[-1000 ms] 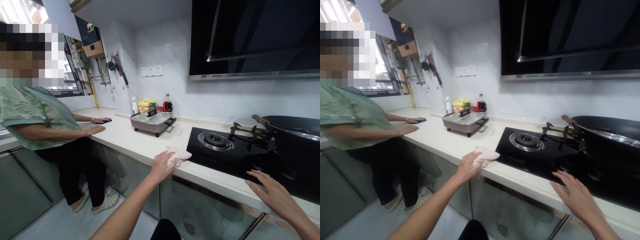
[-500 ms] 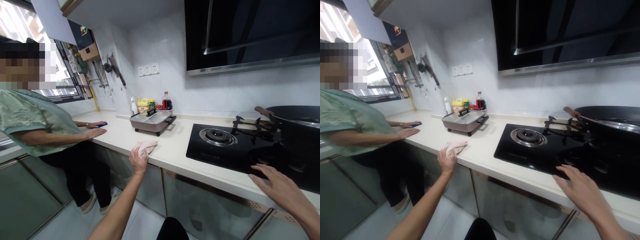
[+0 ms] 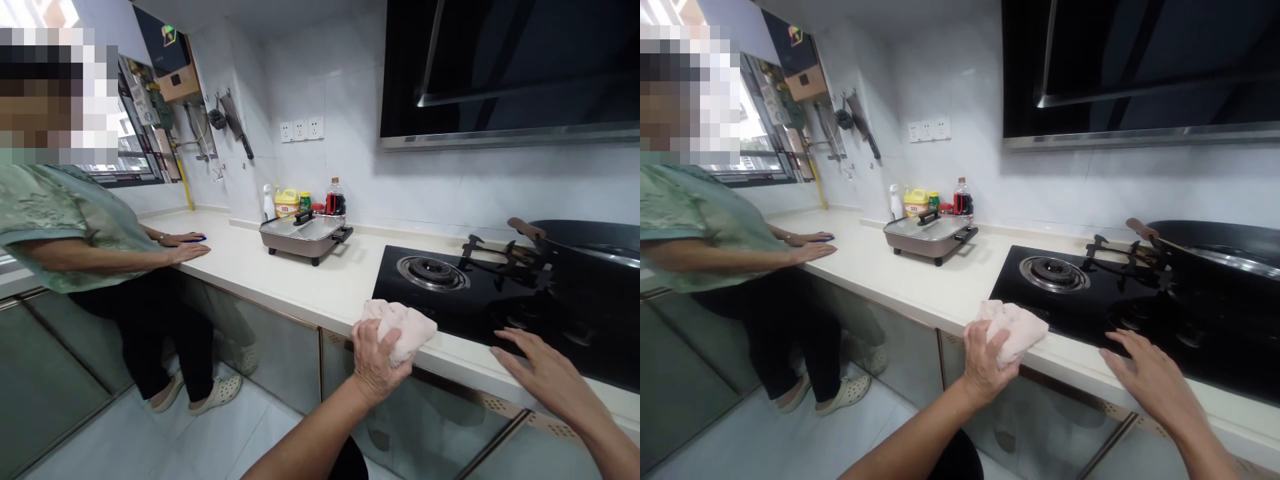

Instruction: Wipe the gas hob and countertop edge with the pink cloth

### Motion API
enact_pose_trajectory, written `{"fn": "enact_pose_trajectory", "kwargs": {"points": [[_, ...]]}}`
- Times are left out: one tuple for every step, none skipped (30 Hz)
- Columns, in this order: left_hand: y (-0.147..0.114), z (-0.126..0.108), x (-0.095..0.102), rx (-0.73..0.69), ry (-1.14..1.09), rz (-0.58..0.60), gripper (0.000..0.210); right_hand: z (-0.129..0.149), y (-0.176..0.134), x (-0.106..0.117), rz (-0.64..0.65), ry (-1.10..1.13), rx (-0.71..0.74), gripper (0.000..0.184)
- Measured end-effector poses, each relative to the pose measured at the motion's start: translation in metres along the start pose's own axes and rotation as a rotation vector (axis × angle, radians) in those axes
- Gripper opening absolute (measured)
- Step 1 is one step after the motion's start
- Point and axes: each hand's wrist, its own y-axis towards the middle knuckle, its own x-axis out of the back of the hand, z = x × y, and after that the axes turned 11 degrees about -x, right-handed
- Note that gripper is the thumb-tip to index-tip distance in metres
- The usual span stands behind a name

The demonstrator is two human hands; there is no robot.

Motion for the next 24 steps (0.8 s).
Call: {"fn": "enact_pose_trajectory", "kwargs": {"points": [[0.003,0.001,0.001,-0.048,-0.016,0.015,0.052,-0.001,0.000,0.000,0.005,-0.003,0.002,0.067],[0.005,0.005,0.003,-0.097,-0.026,0.033,0.052,-0.001,-0.001,0.001,0.010,-0.005,0.004,0.067],[0.005,0.013,0.006,-0.139,-0.031,0.053,0.051,0.000,-0.001,0.002,0.016,-0.008,0.004,0.067],[0.004,0.023,0.010,-0.171,-0.030,0.076,0.051,0.000,-0.002,0.004,0.024,-0.011,0.002,0.067],[0.001,0.035,0.014,-0.191,-0.025,0.098,0.052,0.001,-0.003,0.005,0.033,-0.013,-0.002,0.067],[-0.002,0.049,0.019,-0.198,-0.016,0.122,0.053,0.003,-0.004,0.006,0.041,-0.014,-0.008,0.067],[-0.006,0.063,0.024,-0.191,-0.003,0.149,0.055,0.004,-0.005,0.006,0.047,-0.014,-0.012,0.067],[-0.010,0.078,0.030,-0.172,0.010,0.176,0.056,0.005,-0.005,0.007,0.050,-0.013,-0.012,0.067],[-0.014,0.093,0.037,-0.142,0.025,0.215,0.056,0.007,-0.006,0.007,0.048,-0.011,-0.010,0.067],[-0.017,0.108,0.044,-0.109,0.041,0.252,0.056,0.008,-0.007,0.007,0.043,-0.009,-0.007,0.067],[-0.020,0.122,0.053,-0.075,0.060,0.286,0.056,0.009,-0.007,0.007,0.033,-0.007,-0.003,0.066],[-0.021,0.136,0.062,-0.046,0.080,0.312,0.056,0.011,-0.008,0.008,0.024,-0.006,0.002,0.065],[-0.023,0.149,0.071,-0.020,0.099,0.326,0.056,0.012,-0.009,0.008,0.015,-0.004,0.007,0.065],[-0.024,0.160,0.080,0.006,0.119,0.330,0.056,0.013,-0.009,0.008,0.005,-0.003,0.011,0.064],[-0.025,0.170,0.088,0.031,0.138,0.325,0.056,0.015,-0.010,0.008,-0.003,-0.003,0.013,0.064],[-0.025,0.178,0.094,0.054,0.154,0.312,0.055,0.017,-0.010,0.009,-0.009,-0.005,0.013,0.063],[-0.026,0.183,0.098,0.074,0.169,0.292,0.053,0.019,-0.010,0.009,-0.014,-0.007,0.010,0.063],[-0.026,0.186,0.100,0.093,0.183,0.266,0.052,0.022,-0.011,0.010,-0.016,-0.009,0.006,0.063],[-0.027,0.186,0.100,0.114,0.203,0.232,0.051,0.024,-0.011,0.011,-0.017,-0.012,0.003,0.062],[-0.027,0.183,0.099,0.140,0.229,0.197,0.051,0.027,-0.011,0.012,-0.019,-0.015,-0.001,0.062],[-0.026,0.177,0.095,0.167,0.258,0.164,0.051,0.029,-0.011,0.012,-0.021,-0.019,-0.006,0.061],[-0.026,0.169,0.090,0.187,0.284,0.137,0.052,0.031,-0.011,0.013,-0.024,-0.022,-0.011,0.061],[-0.025,0.158,0.083,0.198,0.303,0.116,0.052,0.032,-0.012,0.013,-0.027,-0.024,-0.015,0.061],[-0.025,0.144,0.076,0.194,0.310,0.103,0.052,0.033,-0.012,0.014,-0.029,-0.025,-0.018,0.061]]}}
